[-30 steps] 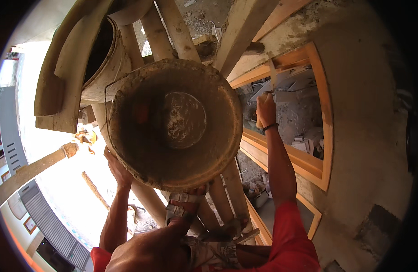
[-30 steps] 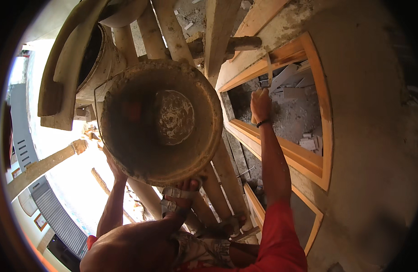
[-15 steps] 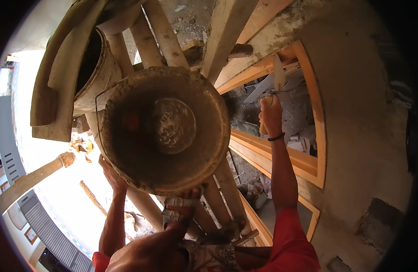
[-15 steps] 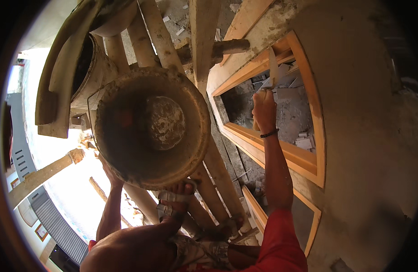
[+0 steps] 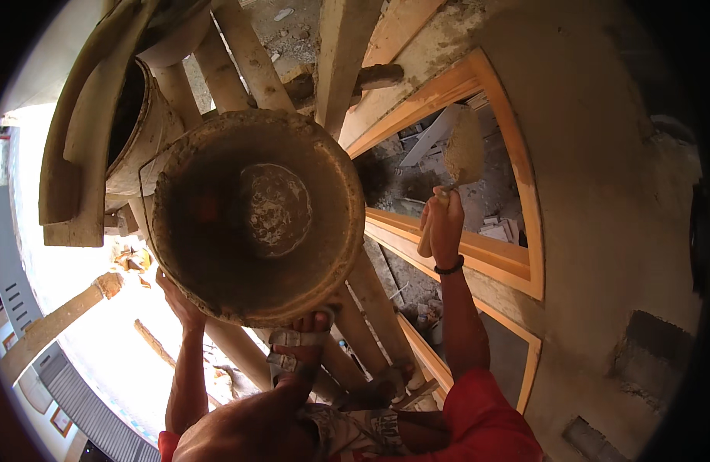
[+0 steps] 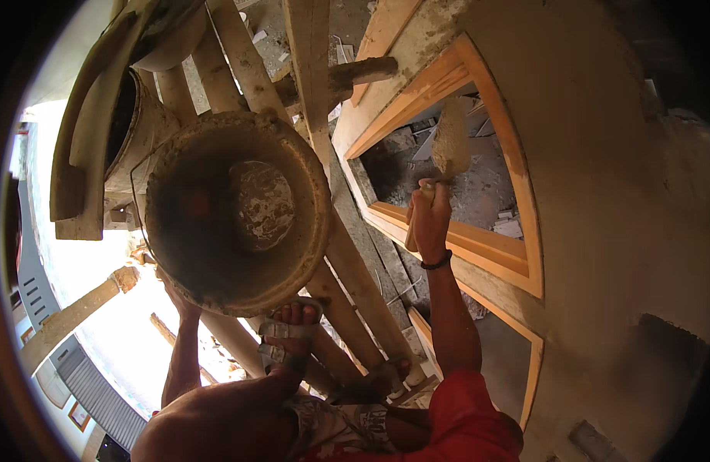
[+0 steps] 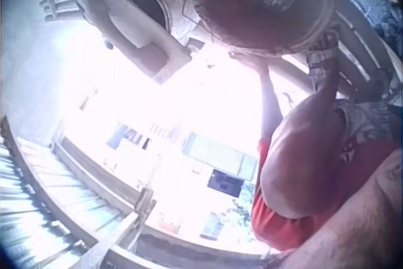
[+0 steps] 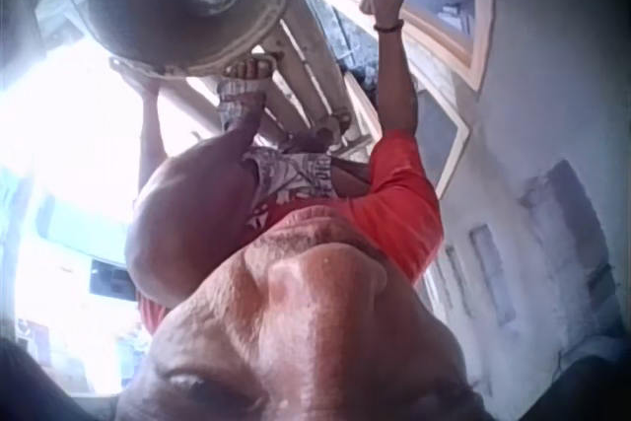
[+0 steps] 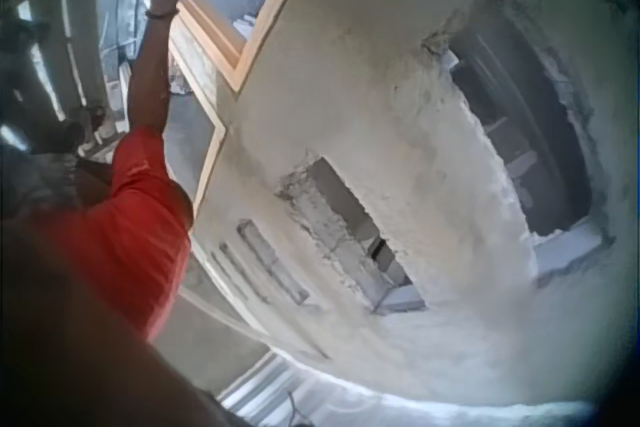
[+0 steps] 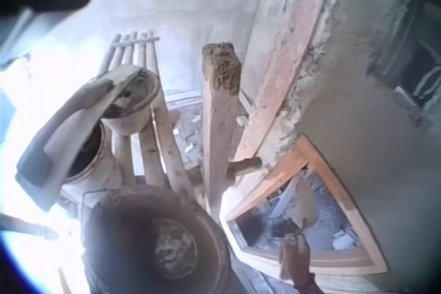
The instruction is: The person applies plaster to the edges of a window frame using a trowel, taking material from a bucket while perched on a bamboo scaffold.
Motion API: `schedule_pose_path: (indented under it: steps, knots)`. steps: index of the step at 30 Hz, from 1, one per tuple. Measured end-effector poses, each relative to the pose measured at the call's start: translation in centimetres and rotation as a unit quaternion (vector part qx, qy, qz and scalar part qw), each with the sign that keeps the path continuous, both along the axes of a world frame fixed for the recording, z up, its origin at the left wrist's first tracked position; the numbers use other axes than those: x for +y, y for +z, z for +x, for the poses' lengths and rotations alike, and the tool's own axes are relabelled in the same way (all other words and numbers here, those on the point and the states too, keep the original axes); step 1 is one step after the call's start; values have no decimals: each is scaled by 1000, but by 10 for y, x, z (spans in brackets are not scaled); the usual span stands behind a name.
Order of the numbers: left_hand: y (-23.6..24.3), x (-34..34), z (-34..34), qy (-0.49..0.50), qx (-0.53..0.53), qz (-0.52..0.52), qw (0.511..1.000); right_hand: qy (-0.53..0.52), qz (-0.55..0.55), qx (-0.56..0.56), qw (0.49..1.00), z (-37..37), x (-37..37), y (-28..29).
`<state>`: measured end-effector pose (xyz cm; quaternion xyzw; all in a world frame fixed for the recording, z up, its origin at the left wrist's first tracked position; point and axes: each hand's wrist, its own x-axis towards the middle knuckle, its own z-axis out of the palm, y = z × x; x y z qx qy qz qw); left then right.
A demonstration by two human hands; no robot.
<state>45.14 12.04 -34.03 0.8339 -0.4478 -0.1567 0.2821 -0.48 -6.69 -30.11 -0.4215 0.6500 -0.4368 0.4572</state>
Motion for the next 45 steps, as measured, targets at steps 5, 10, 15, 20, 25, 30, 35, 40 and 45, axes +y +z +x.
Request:
schedule_pose_path:
  steps: [5, 10, 15, 20, 25, 30, 35, 40, 45]
  knots:
    - [-4, 4, 4, -51, -10, -28, 998, -79, -69, 89, 990, -43, 41, -6]
    - [-3, 4, 7, -44, -8, -33, 998, -83, -54, 134, 986, -59, 53, -9]
    - [-9, 4, 7, -50, -26, -45, 997, -63, -76, 243, 965, -46, 8, -21]
    - [-14, 7, 12, -23, 36, -75, 996, -55, -81, 318, 943, -2, -69, -16]
    - [2, -2, -2, -8, 17, -20, 1000, -67, -57, 283, 955, 1, -66, -7]
    - [-8, 11, 13, -33, -16, -42, 998, -82, -10, 185, 979, -10, -28, -7]
    - [1, -2, -2, -17, 38, -45, 998, -49, -174, 323, 929, -16, -91, -31]
    - [12, -9, -6, 104, 122, 20, 987, -51, -75, 256, 962, -18, -62, -20]
    - [-12, 5, 6, -11, -52, -15, 998, -52, -76, 262, 961, -22, -59, -17]
